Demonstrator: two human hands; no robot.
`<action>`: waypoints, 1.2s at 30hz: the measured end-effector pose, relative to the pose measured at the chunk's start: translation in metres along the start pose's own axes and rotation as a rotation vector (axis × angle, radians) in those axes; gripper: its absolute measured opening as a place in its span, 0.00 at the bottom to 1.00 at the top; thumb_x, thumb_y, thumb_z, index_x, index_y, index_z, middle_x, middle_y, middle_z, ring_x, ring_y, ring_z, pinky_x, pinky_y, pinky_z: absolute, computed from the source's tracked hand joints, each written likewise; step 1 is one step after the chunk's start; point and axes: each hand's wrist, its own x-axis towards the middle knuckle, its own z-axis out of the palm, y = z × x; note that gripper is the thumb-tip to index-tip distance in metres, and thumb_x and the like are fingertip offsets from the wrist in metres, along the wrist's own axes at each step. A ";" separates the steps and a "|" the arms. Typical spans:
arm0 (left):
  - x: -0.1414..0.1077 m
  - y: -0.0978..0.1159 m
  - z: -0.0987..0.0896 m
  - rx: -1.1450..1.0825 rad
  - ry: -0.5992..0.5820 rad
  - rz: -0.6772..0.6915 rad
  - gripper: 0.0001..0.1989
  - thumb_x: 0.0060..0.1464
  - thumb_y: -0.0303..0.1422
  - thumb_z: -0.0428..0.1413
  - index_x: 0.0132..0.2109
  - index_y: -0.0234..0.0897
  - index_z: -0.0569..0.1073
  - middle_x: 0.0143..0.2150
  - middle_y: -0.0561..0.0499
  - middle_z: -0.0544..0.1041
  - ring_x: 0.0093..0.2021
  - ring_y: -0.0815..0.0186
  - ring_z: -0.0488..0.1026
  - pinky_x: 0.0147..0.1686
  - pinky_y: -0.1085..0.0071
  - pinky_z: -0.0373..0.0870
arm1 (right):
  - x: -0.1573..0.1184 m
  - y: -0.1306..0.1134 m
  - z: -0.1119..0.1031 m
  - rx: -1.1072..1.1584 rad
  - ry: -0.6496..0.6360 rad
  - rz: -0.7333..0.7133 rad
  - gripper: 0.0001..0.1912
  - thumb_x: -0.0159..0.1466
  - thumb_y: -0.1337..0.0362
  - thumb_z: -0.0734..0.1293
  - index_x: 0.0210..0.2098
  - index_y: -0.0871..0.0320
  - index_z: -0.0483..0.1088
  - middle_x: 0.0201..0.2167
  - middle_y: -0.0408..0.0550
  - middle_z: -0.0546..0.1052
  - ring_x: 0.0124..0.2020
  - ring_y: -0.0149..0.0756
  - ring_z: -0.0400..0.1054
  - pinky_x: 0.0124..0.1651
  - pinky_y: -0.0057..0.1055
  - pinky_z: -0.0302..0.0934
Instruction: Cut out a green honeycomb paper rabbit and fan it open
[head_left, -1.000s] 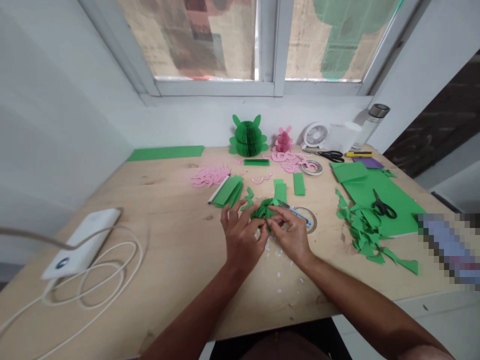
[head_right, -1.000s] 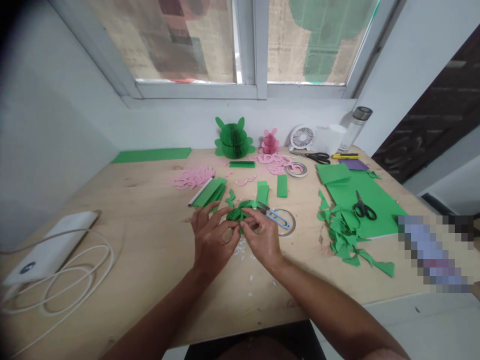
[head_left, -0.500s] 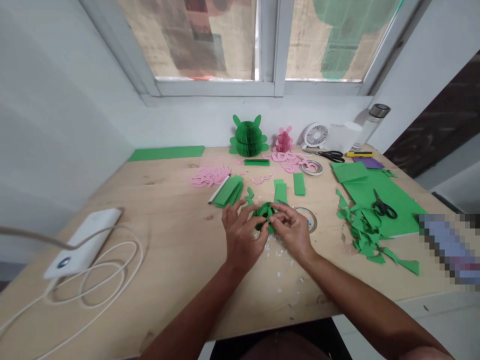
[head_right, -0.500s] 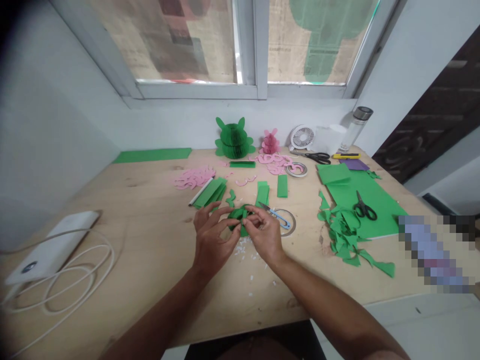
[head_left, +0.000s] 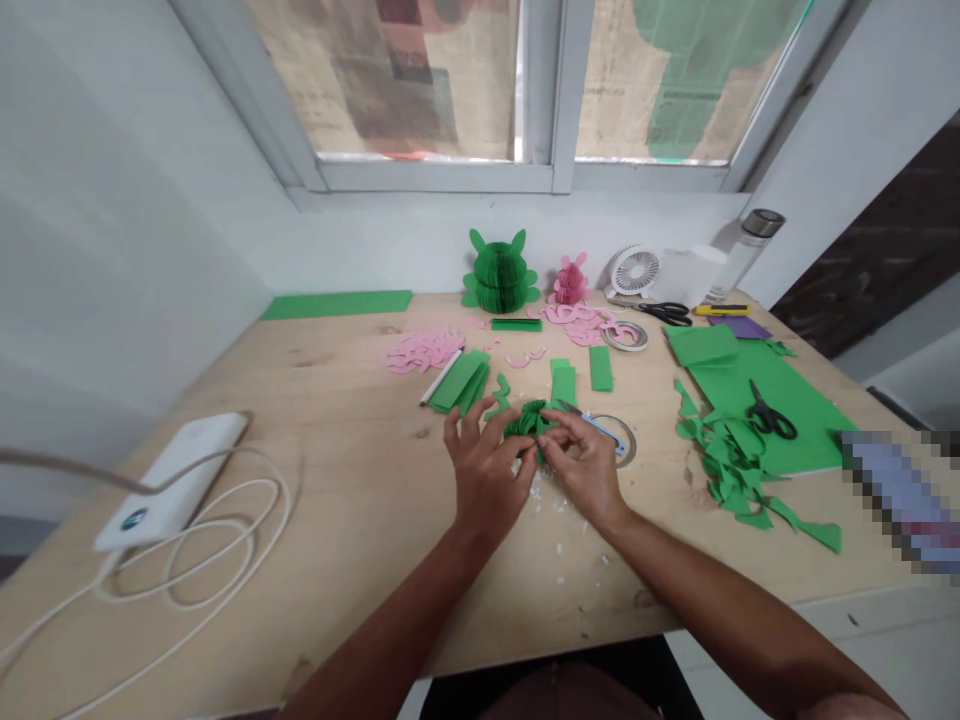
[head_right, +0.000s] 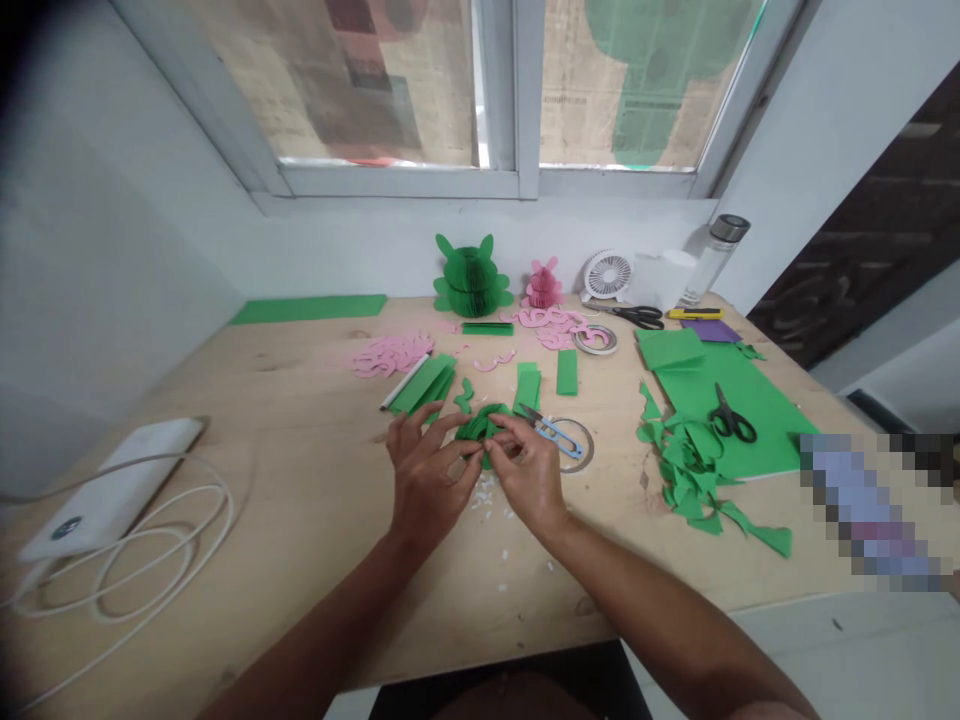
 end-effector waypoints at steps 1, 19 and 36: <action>0.000 0.000 0.000 0.001 0.000 -0.003 0.06 0.48 0.28 0.58 0.25 0.41 0.74 0.42 0.49 0.78 0.54 0.52 0.66 0.56 0.47 0.52 | 0.000 -0.001 0.000 0.001 0.001 0.001 0.15 0.55 0.65 0.67 0.42 0.58 0.74 0.26 0.45 0.78 0.26 0.33 0.71 0.32 0.29 0.67; 0.000 -0.002 0.002 -0.086 -0.009 -0.076 0.05 0.47 0.26 0.58 0.26 0.41 0.74 0.40 0.49 0.78 0.53 0.53 0.66 0.53 0.49 0.57 | 0.004 0.004 0.002 0.283 0.017 0.200 0.15 0.51 0.63 0.70 0.38 0.59 0.73 0.21 0.41 0.75 0.22 0.30 0.68 0.26 0.26 0.63; -0.001 0.000 0.003 -0.042 0.002 -0.072 0.07 0.46 0.26 0.58 0.24 0.41 0.72 0.41 0.50 0.78 0.54 0.52 0.66 0.53 0.48 0.55 | 0.000 0.001 0.006 0.198 0.037 0.126 0.14 0.52 0.63 0.69 0.38 0.59 0.74 0.21 0.42 0.76 0.23 0.30 0.69 0.28 0.27 0.66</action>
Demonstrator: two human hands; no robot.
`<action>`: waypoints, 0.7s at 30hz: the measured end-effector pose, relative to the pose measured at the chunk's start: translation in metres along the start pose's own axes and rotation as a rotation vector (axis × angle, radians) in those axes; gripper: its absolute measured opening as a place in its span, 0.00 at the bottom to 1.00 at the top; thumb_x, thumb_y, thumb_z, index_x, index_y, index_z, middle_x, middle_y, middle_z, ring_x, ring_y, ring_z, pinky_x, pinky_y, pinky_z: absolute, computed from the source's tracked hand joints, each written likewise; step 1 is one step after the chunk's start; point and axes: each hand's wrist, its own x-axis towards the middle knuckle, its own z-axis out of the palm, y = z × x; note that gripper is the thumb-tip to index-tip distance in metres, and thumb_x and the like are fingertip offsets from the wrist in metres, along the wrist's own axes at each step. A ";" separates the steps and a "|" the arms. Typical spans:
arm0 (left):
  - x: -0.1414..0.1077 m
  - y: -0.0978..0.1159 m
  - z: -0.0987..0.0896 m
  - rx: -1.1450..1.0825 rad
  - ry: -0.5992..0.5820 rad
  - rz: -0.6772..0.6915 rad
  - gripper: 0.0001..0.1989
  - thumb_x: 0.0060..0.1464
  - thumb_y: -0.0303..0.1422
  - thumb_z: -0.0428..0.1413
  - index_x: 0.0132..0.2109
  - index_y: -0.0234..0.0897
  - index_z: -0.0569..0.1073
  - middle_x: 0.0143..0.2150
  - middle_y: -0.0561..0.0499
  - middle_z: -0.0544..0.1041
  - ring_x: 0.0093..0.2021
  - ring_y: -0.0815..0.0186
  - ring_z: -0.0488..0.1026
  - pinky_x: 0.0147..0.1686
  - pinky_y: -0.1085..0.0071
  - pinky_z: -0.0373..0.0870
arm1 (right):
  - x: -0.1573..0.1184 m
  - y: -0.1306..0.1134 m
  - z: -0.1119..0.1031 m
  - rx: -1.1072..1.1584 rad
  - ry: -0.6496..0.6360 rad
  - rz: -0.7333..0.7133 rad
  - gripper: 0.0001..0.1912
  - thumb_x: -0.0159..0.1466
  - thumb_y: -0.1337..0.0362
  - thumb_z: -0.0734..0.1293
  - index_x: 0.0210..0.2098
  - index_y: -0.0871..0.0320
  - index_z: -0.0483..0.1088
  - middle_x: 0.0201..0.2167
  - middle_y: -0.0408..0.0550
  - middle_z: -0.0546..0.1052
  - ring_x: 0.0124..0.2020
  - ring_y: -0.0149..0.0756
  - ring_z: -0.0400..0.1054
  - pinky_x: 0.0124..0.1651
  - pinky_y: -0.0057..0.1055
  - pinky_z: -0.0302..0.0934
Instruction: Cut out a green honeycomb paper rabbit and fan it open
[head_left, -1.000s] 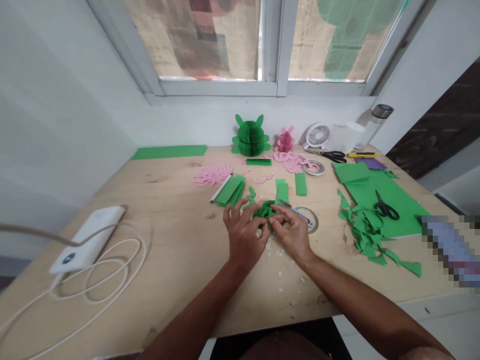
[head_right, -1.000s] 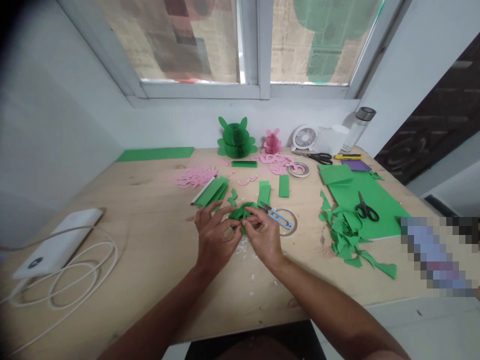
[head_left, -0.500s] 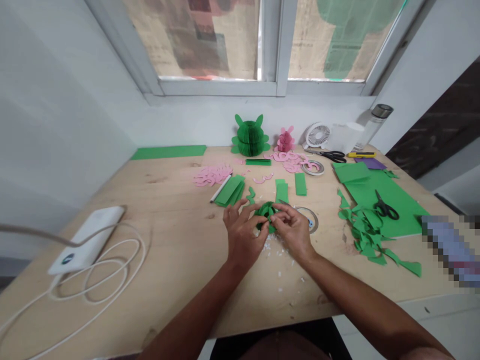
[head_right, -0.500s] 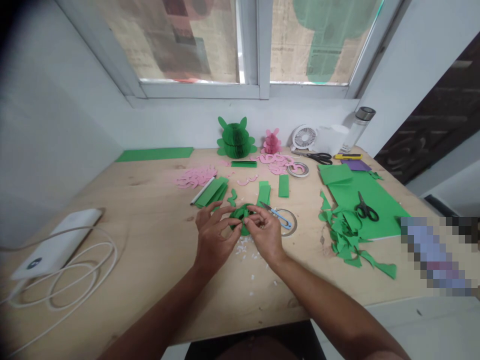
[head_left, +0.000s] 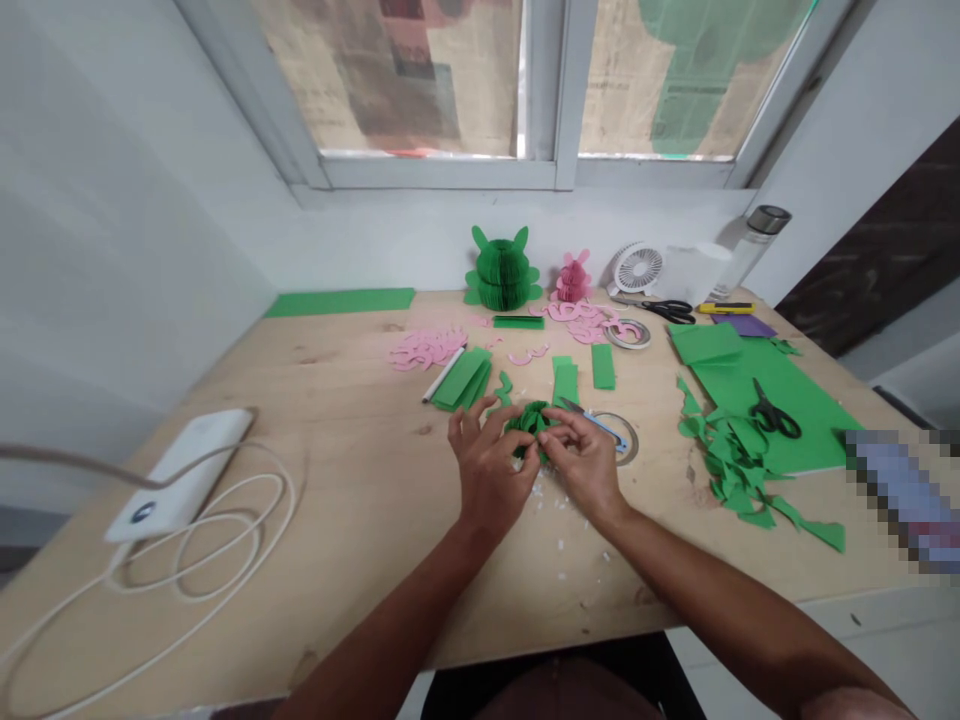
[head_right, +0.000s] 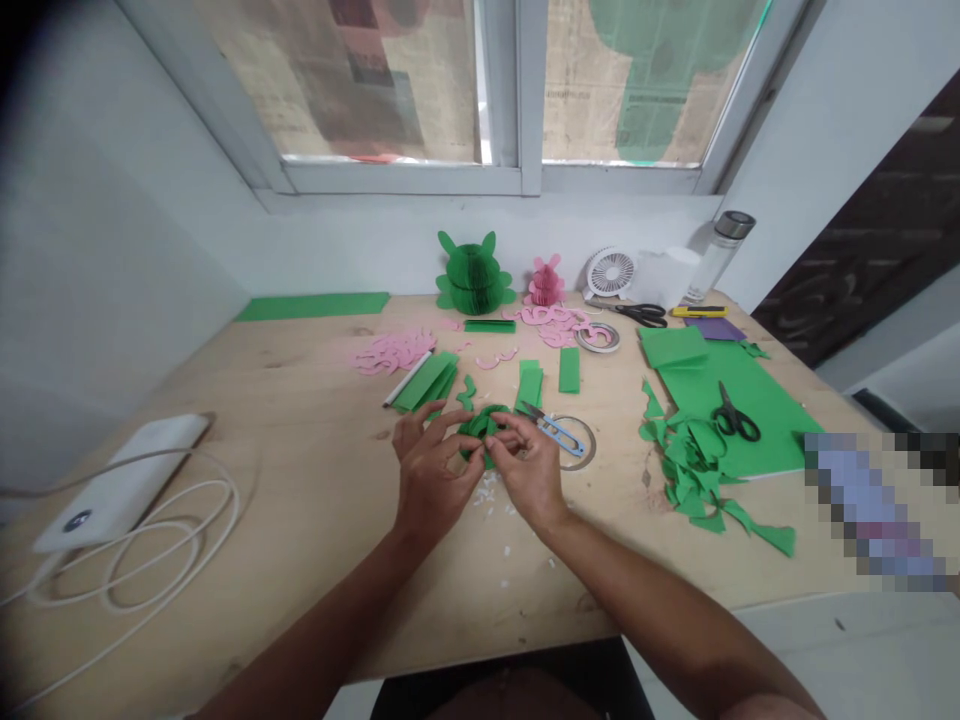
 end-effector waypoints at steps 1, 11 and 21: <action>0.000 0.000 0.000 -0.005 0.004 -0.003 0.07 0.45 0.25 0.58 0.24 0.41 0.72 0.41 0.50 0.78 0.54 0.52 0.66 0.54 0.49 0.55 | 0.000 -0.001 0.000 0.000 -0.003 0.001 0.14 0.52 0.64 0.69 0.38 0.59 0.74 0.21 0.42 0.76 0.23 0.30 0.69 0.28 0.27 0.66; 0.002 -0.004 -0.001 -0.041 0.016 -0.049 0.07 0.45 0.24 0.57 0.25 0.41 0.73 0.38 0.50 0.78 0.53 0.53 0.66 0.53 0.51 0.57 | 0.002 0.004 -0.002 0.100 -0.007 0.077 0.15 0.50 0.62 0.71 0.38 0.59 0.73 0.21 0.41 0.75 0.22 0.30 0.68 0.27 0.26 0.63; 0.003 -0.003 -0.003 -0.041 -0.024 -0.026 0.04 0.48 0.29 0.59 0.28 0.42 0.75 0.41 0.48 0.78 0.54 0.52 0.65 0.53 0.49 0.56 | 0.006 0.005 -0.003 0.245 -0.017 0.171 0.16 0.48 0.63 0.72 0.36 0.59 0.72 0.20 0.39 0.75 0.22 0.30 0.69 0.28 0.26 0.63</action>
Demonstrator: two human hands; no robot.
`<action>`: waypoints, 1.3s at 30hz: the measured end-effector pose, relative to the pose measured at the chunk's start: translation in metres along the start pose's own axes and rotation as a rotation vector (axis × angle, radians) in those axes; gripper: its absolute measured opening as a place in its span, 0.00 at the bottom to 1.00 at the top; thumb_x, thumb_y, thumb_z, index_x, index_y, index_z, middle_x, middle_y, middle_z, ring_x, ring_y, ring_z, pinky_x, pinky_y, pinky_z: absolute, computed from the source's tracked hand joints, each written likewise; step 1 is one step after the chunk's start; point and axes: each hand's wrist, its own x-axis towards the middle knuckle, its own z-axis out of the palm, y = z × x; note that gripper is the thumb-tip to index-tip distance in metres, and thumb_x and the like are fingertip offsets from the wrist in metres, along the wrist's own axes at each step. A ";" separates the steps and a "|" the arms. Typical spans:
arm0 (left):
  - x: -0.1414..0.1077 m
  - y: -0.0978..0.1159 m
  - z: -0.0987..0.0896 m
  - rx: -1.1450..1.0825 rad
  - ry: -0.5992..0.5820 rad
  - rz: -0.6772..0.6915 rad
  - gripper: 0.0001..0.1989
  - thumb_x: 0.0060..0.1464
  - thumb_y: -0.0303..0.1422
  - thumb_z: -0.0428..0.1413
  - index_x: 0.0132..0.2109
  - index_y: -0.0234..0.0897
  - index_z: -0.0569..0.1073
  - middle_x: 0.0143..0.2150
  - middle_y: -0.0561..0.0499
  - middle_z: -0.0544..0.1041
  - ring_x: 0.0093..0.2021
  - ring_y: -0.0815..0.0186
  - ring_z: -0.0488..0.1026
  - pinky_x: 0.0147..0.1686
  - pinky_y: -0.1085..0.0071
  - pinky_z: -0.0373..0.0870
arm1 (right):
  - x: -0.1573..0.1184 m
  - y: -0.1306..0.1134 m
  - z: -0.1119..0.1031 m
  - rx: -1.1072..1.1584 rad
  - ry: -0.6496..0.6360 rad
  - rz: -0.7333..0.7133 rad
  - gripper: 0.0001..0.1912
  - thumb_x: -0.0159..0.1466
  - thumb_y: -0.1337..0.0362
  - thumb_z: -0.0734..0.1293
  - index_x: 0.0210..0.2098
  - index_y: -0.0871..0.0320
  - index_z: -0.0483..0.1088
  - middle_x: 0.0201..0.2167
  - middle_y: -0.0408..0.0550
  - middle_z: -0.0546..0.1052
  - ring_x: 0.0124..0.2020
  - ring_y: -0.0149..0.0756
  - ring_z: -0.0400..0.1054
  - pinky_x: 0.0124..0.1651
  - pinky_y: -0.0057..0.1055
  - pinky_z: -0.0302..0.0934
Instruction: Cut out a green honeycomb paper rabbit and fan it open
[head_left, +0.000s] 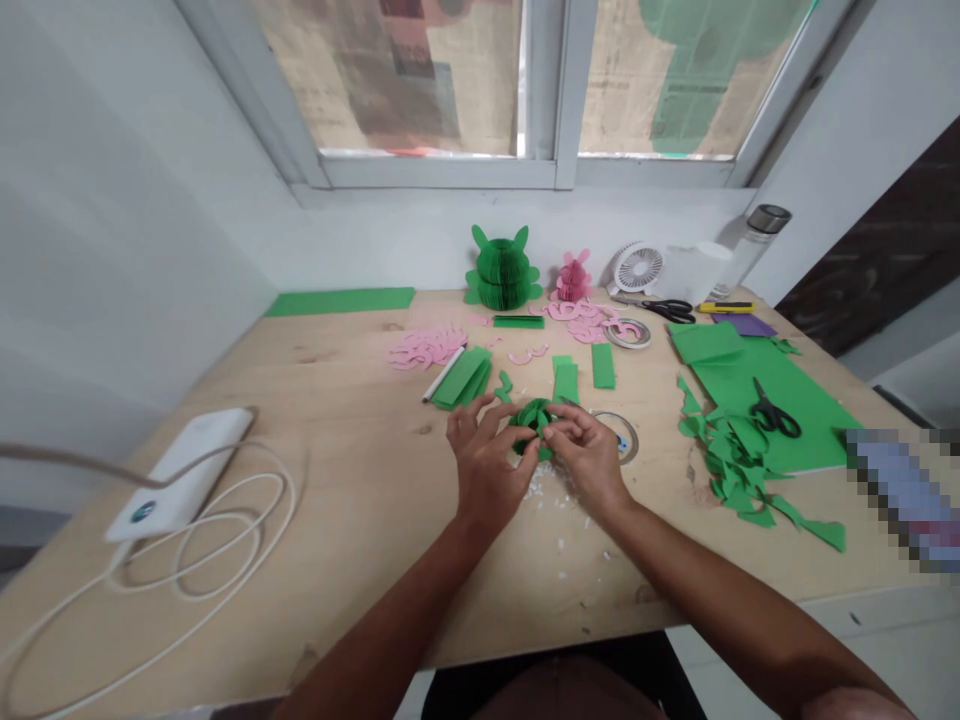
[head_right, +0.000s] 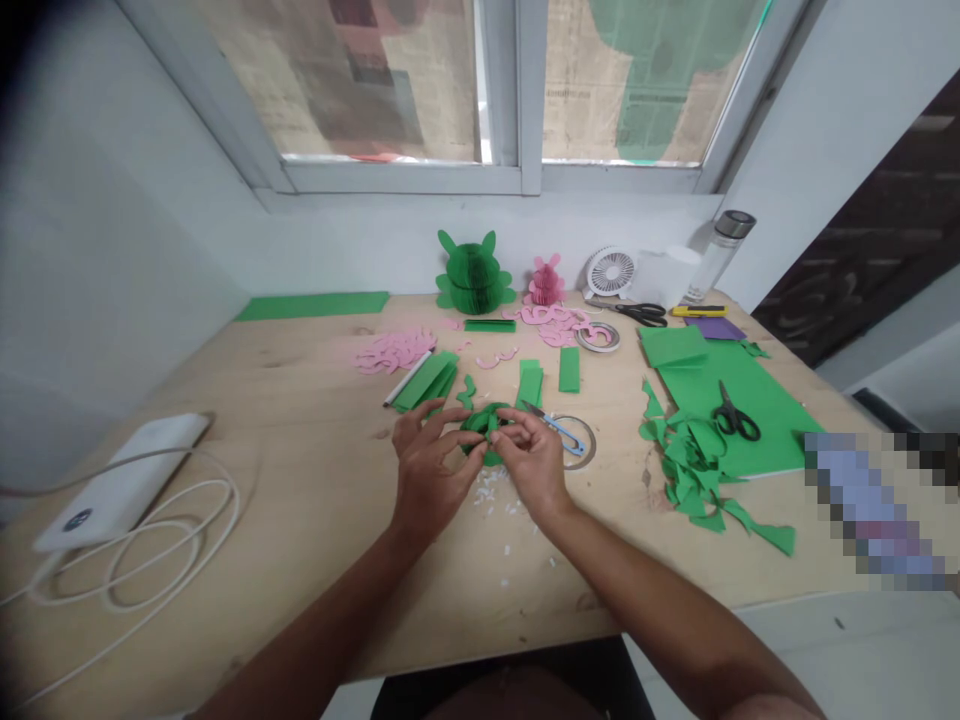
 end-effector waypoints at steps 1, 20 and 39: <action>0.000 0.000 0.000 0.007 0.002 0.005 0.04 0.48 0.29 0.59 0.28 0.42 0.75 0.41 0.48 0.78 0.54 0.52 0.65 0.53 0.49 0.56 | 0.000 0.000 0.000 0.018 -0.002 0.013 0.16 0.48 0.63 0.73 0.36 0.59 0.72 0.20 0.39 0.75 0.22 0.29 0.69 0.29 0.26 0.63; -0.001 0.001 0.001 0.120 0.042 0.112 0.04 0.48 0.29 0.59 0.27 0.41 0.75 0.41 0.49 0.79 0.53 0.52 0.66 0.55 0.47 0.52 | 0.001 -0.001 0.000 0.143 0.031 0.124 0.18 0.44 0.66 0.75 0.34 0.58 0.72 0.21 0.37 0.74 0.22 0.26 0.66 0.29 0.24 0.59; 0.000 -0.001 0.001 0.150 0.035 0.177 0.04 0.50 0.31 0.58 0.28 0.42 0.75 0.41 0.50 0.79 0.53 0.52 0.67 0.56 0.45 0.51 | 0.004 0.003 -0.003 0.221 0.014 0.174 0.16 0.44 0.66 0.75 0.33 0.58 0.73 0.22 0.39 0.75 0.23 0.26 0.67 0.30 0.24 0.59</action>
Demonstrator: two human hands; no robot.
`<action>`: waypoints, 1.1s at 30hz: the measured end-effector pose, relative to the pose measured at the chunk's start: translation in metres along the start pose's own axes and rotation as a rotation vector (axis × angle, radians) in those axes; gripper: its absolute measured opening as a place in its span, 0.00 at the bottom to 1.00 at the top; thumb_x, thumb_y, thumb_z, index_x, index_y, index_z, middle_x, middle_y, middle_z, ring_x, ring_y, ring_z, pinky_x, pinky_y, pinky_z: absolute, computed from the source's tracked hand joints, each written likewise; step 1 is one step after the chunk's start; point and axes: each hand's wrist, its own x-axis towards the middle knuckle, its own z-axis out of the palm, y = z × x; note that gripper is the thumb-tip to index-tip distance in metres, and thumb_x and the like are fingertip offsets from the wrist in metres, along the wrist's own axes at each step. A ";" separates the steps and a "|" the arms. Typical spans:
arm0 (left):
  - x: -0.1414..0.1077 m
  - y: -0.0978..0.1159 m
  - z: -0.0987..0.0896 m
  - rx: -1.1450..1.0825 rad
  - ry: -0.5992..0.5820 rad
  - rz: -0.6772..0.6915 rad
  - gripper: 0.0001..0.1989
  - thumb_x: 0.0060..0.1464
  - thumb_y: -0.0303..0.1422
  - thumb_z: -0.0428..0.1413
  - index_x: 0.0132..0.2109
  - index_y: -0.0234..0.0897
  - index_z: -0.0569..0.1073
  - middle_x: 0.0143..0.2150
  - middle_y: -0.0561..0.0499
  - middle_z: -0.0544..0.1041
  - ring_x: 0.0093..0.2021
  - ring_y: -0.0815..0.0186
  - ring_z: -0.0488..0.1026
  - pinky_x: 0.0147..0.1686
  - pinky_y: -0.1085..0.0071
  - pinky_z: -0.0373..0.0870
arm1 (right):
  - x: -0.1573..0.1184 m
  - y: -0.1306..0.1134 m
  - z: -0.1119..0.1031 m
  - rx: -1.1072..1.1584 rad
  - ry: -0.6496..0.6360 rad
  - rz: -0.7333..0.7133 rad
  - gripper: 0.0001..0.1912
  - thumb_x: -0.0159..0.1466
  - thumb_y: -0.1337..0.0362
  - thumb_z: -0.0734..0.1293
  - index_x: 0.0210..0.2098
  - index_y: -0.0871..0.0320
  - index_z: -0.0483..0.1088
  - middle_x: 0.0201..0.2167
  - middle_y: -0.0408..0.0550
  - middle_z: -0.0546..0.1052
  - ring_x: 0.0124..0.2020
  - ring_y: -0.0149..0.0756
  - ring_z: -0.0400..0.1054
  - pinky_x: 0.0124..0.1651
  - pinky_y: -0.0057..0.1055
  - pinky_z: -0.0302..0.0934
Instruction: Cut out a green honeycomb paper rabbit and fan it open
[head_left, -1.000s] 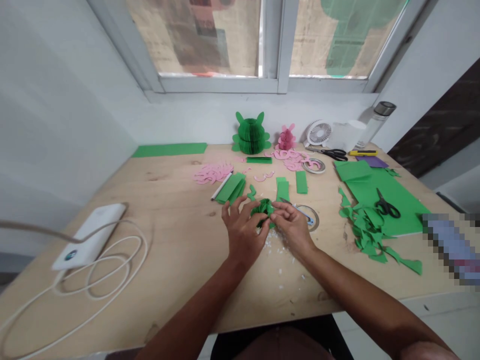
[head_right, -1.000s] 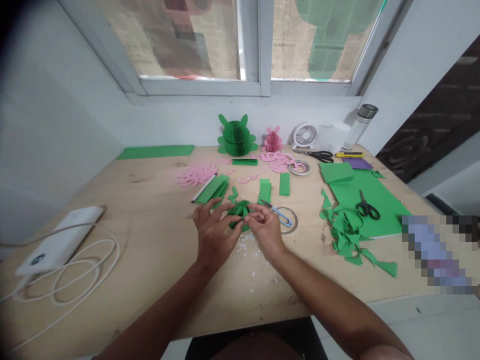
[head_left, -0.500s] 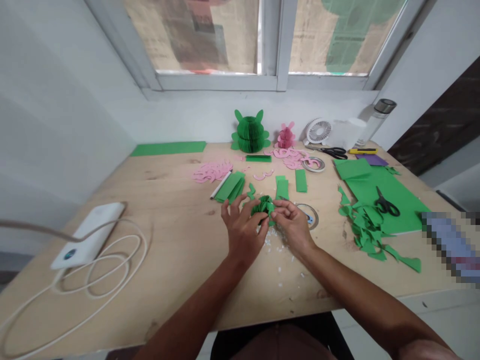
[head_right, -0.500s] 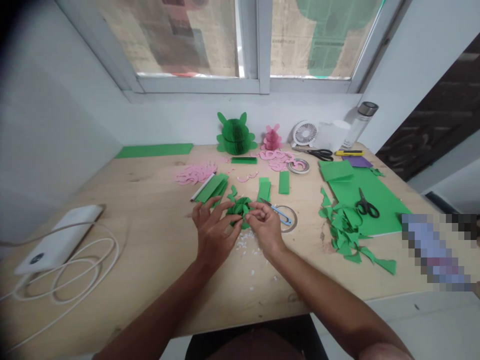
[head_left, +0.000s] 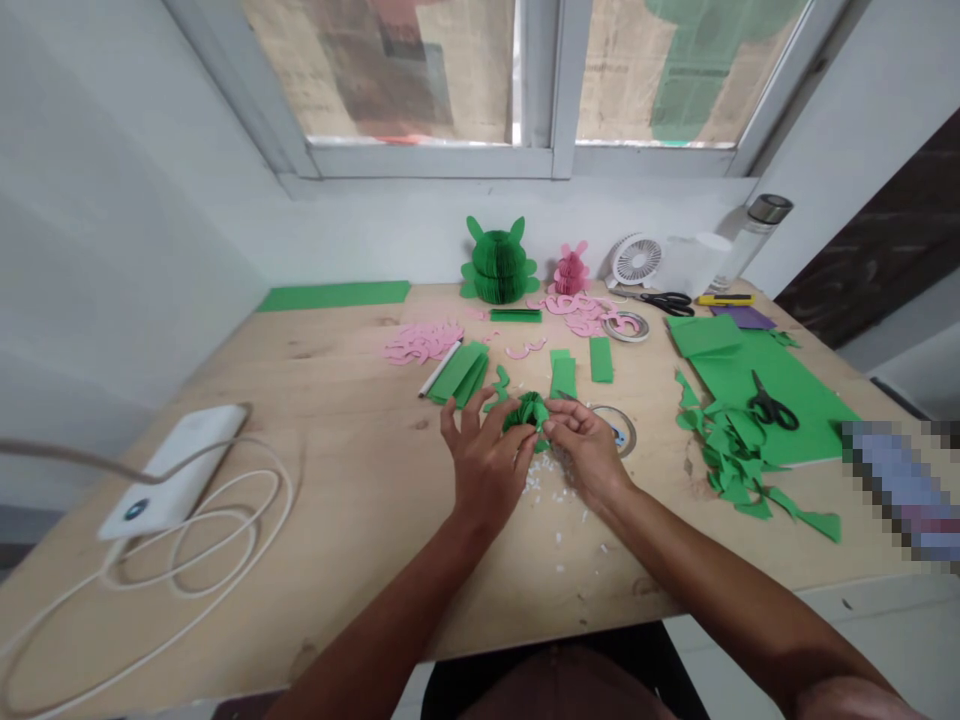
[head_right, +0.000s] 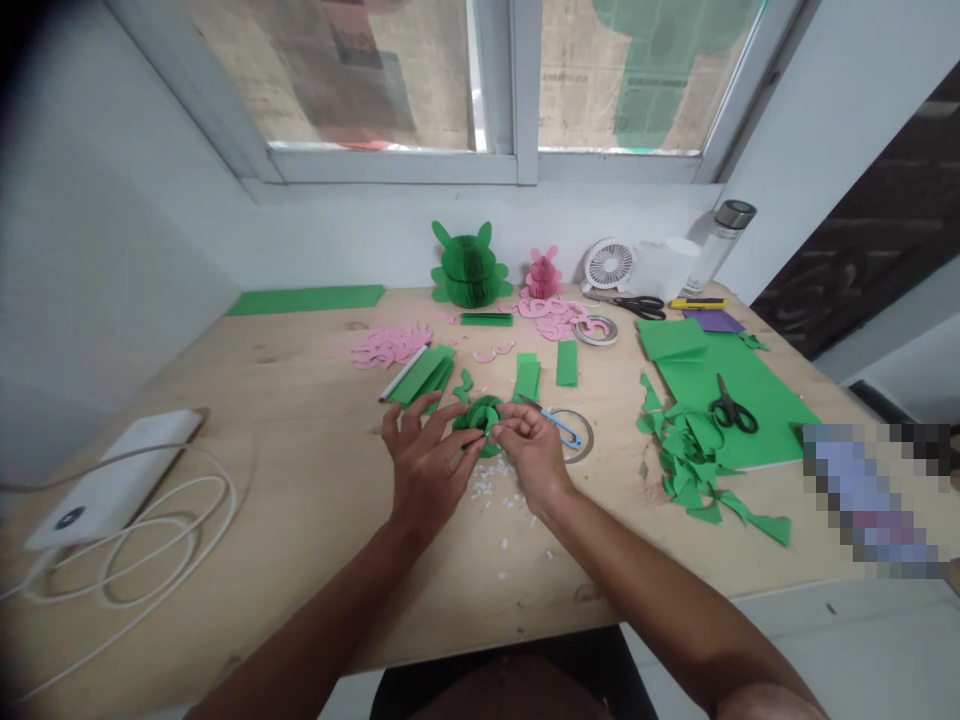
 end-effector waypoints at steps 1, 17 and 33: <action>0.000 0.000 0.000 0.001 -0.002 0.000 0.04 0.50 0.30 0.58 0.28 0.42 0.75 0.41 0.50 0.79 0.53 0.52 0.67 0.56 0.45 0.51 | 0.001 0.000 0.000 0.003 0.001 0.001 0.16 0.44 0.67 0.75 0.33 0.58 0.73 0.22 0.39 0.75 0.23 0.26 0.67 0.30 0.24 0.59; -0.002 0.001 0.002 -0.028 -0.017 -0.039 0.04 0.50 0.30 0.58 0.28 0.42 0.75 0.42 0.50 0.78 0.54 0.52 0.66 0.57 0.46 0.50 | 0.001 0.002 0.001 0.017 0.026 0.009 0.15 0.40 0.69 0.76 0.29 0.58 0.74 0.21 0.39 0.75 0.24 0.26 0.66 0.31 0.24 0.59; -0.002 0.000 0.002 -0.073 -0.038 -0.112 0.06 0.48 0.27 0.57 0.25 0.41 0.74 0.41 0.49 0.78 0.54 0.52 0.66 0.55 0.46 0.53 | -0.003 0.001 0.005 -0.060 -0.024 -0.025 0.14 0.41 0.68 0.75 0.28 0.57 0.74 0.22 0.39 0.74 0.24 0.27 0.66 0.31 0.25 0.60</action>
